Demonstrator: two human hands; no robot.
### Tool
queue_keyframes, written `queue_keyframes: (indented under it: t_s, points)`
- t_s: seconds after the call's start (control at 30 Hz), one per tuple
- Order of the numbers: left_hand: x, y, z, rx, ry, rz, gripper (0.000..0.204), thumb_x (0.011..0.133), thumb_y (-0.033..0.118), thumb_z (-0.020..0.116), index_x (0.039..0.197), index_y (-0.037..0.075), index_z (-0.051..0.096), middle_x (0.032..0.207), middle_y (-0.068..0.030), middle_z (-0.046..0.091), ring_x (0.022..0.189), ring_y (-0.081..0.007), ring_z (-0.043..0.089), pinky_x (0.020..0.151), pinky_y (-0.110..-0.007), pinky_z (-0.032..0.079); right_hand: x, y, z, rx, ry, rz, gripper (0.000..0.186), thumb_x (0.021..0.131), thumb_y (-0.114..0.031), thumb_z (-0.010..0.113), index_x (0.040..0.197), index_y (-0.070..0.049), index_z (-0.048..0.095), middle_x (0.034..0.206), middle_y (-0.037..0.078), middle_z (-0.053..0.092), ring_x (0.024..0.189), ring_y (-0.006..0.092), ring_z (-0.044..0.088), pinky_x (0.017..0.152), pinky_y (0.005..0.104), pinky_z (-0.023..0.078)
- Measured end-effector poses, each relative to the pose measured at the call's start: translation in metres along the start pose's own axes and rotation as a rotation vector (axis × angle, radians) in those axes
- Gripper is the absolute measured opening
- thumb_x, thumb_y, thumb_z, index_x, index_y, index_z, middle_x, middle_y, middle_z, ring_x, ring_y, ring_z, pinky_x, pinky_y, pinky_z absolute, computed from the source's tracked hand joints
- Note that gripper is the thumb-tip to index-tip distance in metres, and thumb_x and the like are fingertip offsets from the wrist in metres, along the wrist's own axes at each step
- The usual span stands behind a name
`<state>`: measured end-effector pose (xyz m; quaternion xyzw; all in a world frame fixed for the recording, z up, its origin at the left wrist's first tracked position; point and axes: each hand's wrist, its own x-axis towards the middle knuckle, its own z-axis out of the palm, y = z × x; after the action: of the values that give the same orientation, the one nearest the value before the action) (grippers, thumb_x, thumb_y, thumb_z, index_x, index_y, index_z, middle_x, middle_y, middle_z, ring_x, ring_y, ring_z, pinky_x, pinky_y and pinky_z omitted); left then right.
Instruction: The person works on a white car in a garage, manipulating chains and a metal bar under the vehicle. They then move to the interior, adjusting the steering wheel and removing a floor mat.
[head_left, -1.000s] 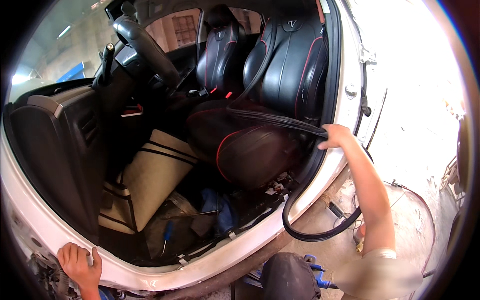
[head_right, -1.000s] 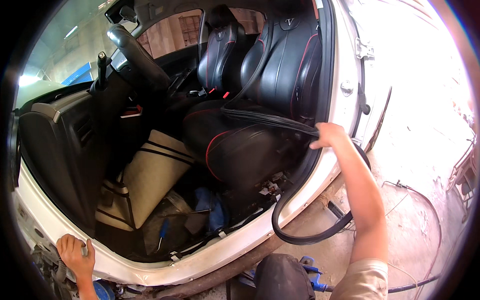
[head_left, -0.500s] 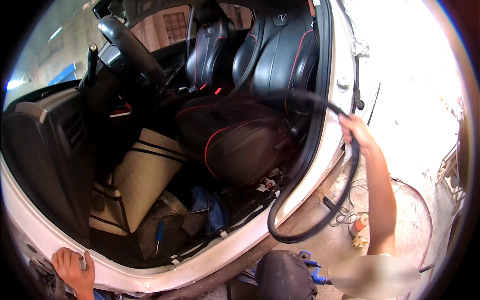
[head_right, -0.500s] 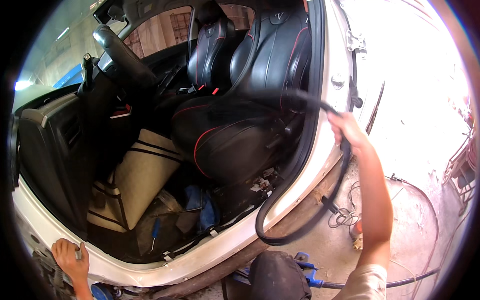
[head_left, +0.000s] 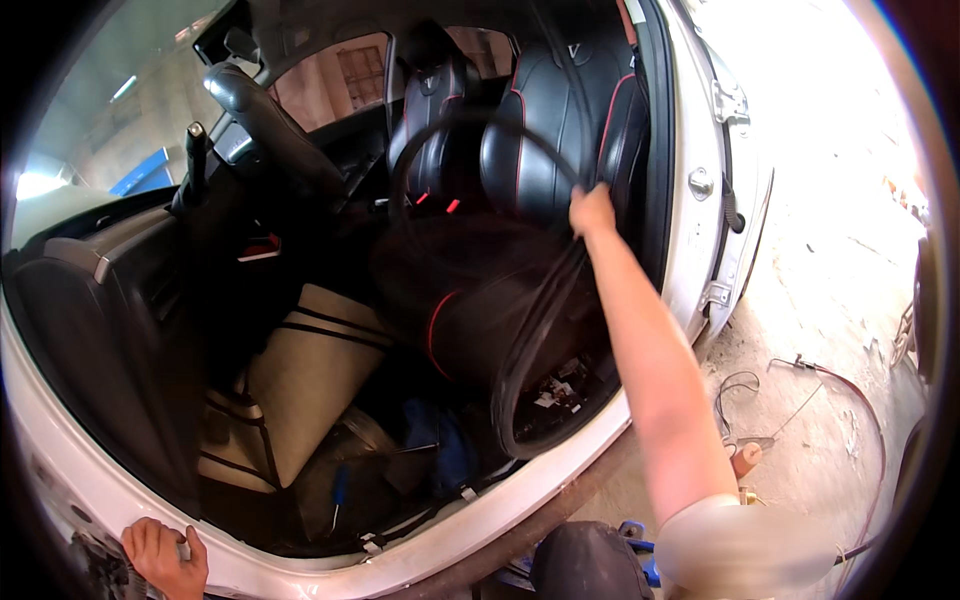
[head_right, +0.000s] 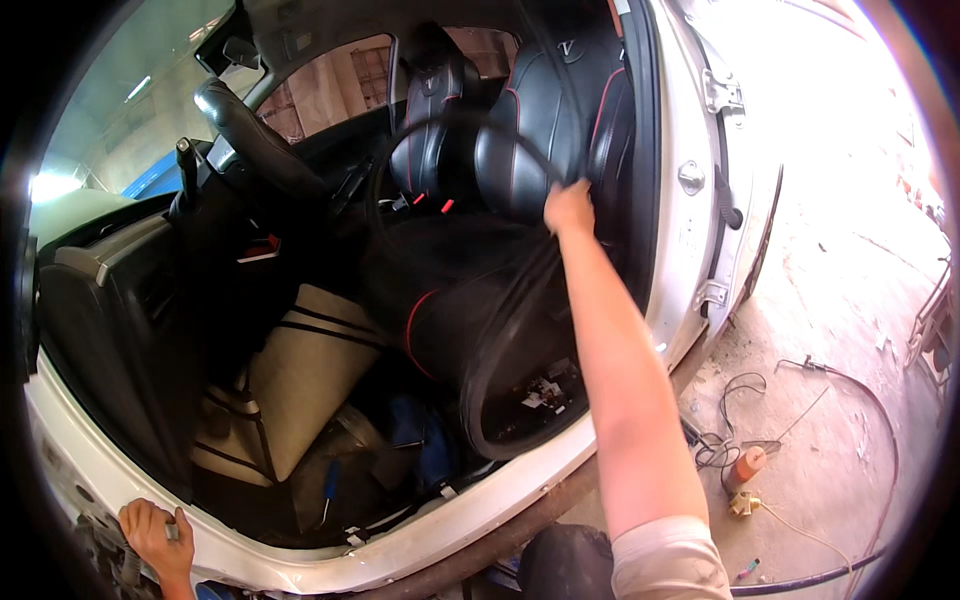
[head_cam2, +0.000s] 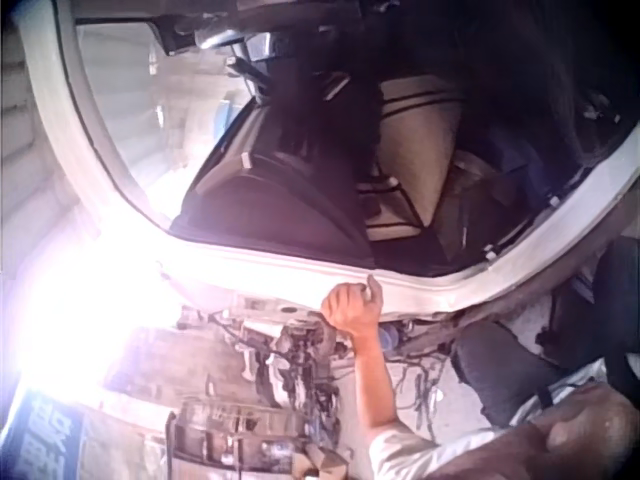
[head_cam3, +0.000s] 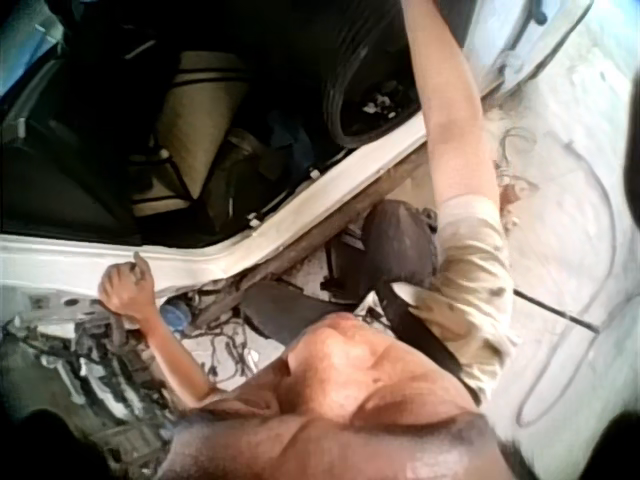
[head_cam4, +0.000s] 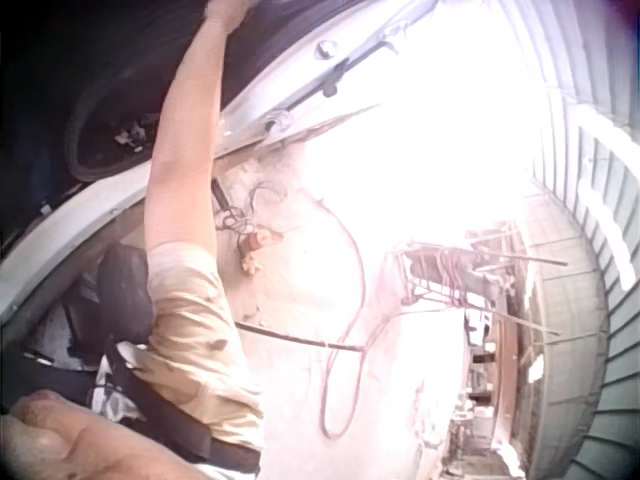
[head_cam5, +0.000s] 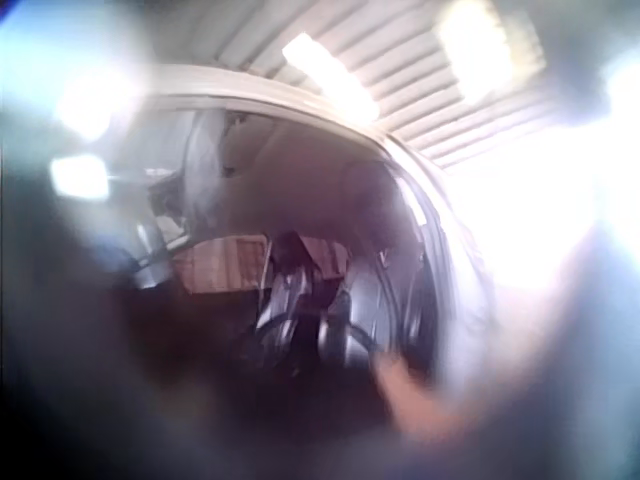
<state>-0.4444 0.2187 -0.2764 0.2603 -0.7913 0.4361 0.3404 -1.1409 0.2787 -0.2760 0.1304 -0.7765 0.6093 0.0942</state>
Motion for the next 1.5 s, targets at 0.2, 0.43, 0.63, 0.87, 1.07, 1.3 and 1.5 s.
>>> queue_keyframes:
  t_s: [0.2, 0.43, 0.63, 0.87, 1.07, 1.3, 1.5]
  points:
    - [0.001, 0.002, 0.003, -0.024, -0.018, 0.002, 0.028, 0.076, 0.016, 0.060, 0.059, 0.002, 0.042, 0.064, -0.0150, 0.042, 0.072, -0.0358, 0.048, 0.072, -0.045, 0.036, -0.062, 0.021, 0.039, -0.459, 0.196, -0.644, 0.031, 0.089, -0.026, 0.053, 0.114, -0.009, 0.060, 0.113, 0.014, 0.058, 0.112, 0.0326, 0.051, 0.089, 0.0413, 0.044]
    - [0.002, 0.003, 0.000, -0.016, -0.027, -0.024, 0.029, 0.076, 0.015, 0.060, 0.058, 0.002, 0.041, 0.062, -0.0152, 0.040, 0.071, -0.0359, 0.047, 0.071, -0.045, 0.036, -0.098, -0.011, 0.025, -0.288, 0.009, -0.710, 0.047, 0.080, -0.039, 0.063, 0.109, -0.002, 0.063, 0.127, 0.021, 0.050, 0.125, 0.0358, 0.039, 0.104, 0.0435, 0.031]
    - [0.004, 0.006, 0.000, -0.011, -0.021, -0.009, 0.029, 0.076, 0.014, 0.060, 0.059, 0.001, 0.040, 0.063, -0.0152, 0.040, 0.071, -0.0362, 0.046, 0.072, -0.045, 0.036, -0.203, 0.019, -0.015, -0.414, -0.051, -0.827, 0.080, 0.076, -0.028, 0.068, 0.137, 0.005, 0.029, 0.142, 0.035, 0.018, 0.130, 0.0453, 0.028, 0.104, 0.0467, 0.030]
    - [0.003, 0.001, -0.004, -0.018, -0.028, 0.022, 0.026, 0.075, 0.012, 0.061, 0.061, 0.001, 0.042, 0.065, -0.0159, 0.042, 0.072, -0.0358, 0.047, 0.073, -0.045, 0.037, -0.131, 0.040, 0.002, -0.172, 0.041, -0.638, 0.065, 0.077, -0.006, 0.050, 0.135, 0.010, 0.026, 0.141, 0.034, 0.021, 0.096, 0.0468, 0.056, 0.083, 0.0444, 0.050]
    - [0.003, 0.005, 0.001, -0.042, -0.042, -0.039, 0.026, 0.075, 0.013, 0.062, 0.061, 0.001, 0.044, 0.066, -0.0155, 0.045, 0.074, -0.0351, 0.049, 0.074, -0.046, 0.038, -0.020, 0.082, 0.036, -0.598, -0.210, -0.389, 0.059, 0.082, -0.006, 0.045, 0.138, 0.007, 0.028, 0.147, 0.025, 0.019, 0.133, 0.0357, 0.030, 0.108, 0.0381, 0.031]
    - [-0.004, -0.011, -0.007, 0.017, -0.049, 0.015, 0.024, 0.074, 0.013, 0.066, 0.061, 0.003, 0.048, 0.067, -0.0132, 0.050, 0.072, -0.0328, 0.053, 0.072, -0.042, 0.040, -0.097, 0.038, 0.043, -0.593, 0.005, -0.528, 0.035, 0.086, -0.026, 0.054, 0.103, 0.004, 0.056, 0.112, 0.020, 0.054, 0.111, 0.0353, 0.051, 0.091, 0.0453, 0.043]
    - [0.006, 0.000, 0.003, -0.027, -0.027, 0.038, 0.024, 0.073, 0.011, 0.066, 0.060, 0.005, 0.047, 0.064, -0.0102, 0.049, 0.069, -0.0299, 0.053, 0.068, -0.039, 0.038, -0.115, 0.023, 0.030, -0.697, 0.060, -0.675, 0.052, 0.087, -0.038, 0.055, 0.115, 0.006, 0.053, 0.130, 0.024, 0.046, 0.123, 0.0368, 0.042, 0.099, 0.0453, 0.037]
